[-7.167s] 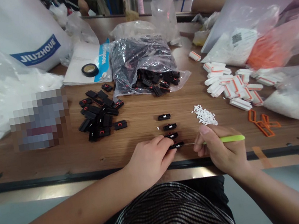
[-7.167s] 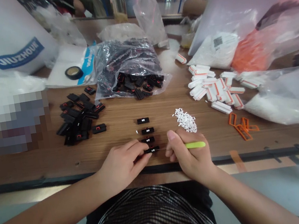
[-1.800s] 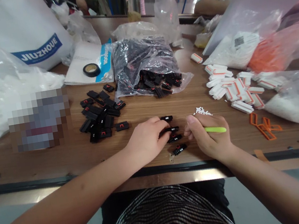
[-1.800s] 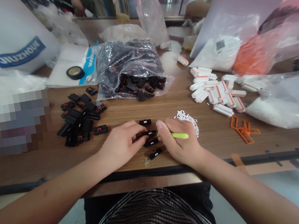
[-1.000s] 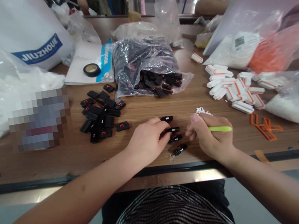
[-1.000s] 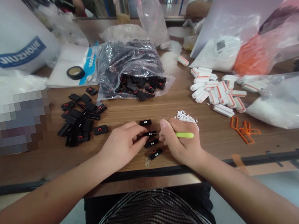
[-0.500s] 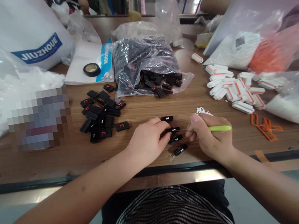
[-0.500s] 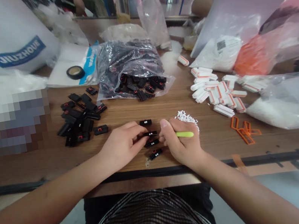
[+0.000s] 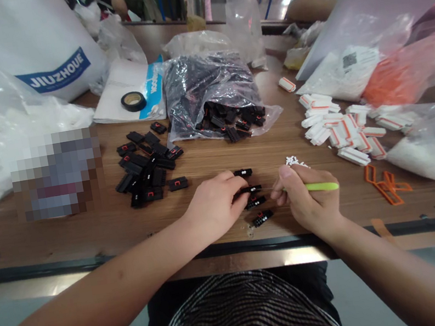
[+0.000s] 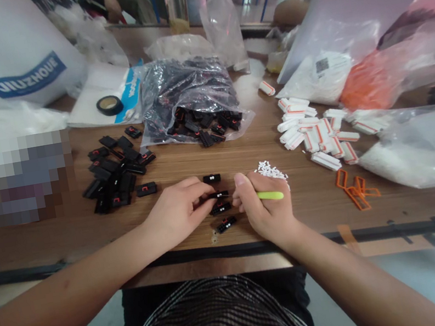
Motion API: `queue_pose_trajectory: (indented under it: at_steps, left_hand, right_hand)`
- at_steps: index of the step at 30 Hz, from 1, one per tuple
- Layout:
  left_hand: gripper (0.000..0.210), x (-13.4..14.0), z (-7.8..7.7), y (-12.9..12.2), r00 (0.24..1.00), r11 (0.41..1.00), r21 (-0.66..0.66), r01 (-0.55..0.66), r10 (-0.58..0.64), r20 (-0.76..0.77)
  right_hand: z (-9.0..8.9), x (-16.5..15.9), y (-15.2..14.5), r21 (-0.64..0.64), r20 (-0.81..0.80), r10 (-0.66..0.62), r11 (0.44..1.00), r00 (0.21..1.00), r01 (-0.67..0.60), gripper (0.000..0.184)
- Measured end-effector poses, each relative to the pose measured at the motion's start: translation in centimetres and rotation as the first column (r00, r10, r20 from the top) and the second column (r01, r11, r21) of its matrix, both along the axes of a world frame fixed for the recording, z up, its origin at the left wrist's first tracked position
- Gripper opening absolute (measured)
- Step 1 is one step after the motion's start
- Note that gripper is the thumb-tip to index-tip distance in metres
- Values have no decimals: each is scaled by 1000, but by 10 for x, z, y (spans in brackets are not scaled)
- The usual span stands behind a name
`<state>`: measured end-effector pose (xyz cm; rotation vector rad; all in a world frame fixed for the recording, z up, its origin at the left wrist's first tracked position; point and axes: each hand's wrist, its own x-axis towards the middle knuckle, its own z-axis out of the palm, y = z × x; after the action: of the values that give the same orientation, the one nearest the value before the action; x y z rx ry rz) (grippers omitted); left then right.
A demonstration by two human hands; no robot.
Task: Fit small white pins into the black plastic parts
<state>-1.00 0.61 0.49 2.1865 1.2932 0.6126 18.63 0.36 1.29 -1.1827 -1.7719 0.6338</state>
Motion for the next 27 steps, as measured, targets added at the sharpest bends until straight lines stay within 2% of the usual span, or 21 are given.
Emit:
queue_pose_trajectory:
  at_steps: [15, 22, 27]
  left_hand:
    - [9, 0, 1, 0, 1000, 1000, 2, -5, 5, -8]
    - [9, 0, 1, -1, 1000, 1000, -8, -1, 1, -18]
    - [10, 0, 0, -1, 1000, 1000, -5, 3, -3, 0]
  right_hand:
    - [-3, 2, -1, -9, 36, 31, 999, 999, -31, 37]
    - [-2, 1, 1, 15, 118, 63, 998, 991, -66, 38]
    - [-1, 2, -2, 20, 111, 41, 999, 993, -43, 37]
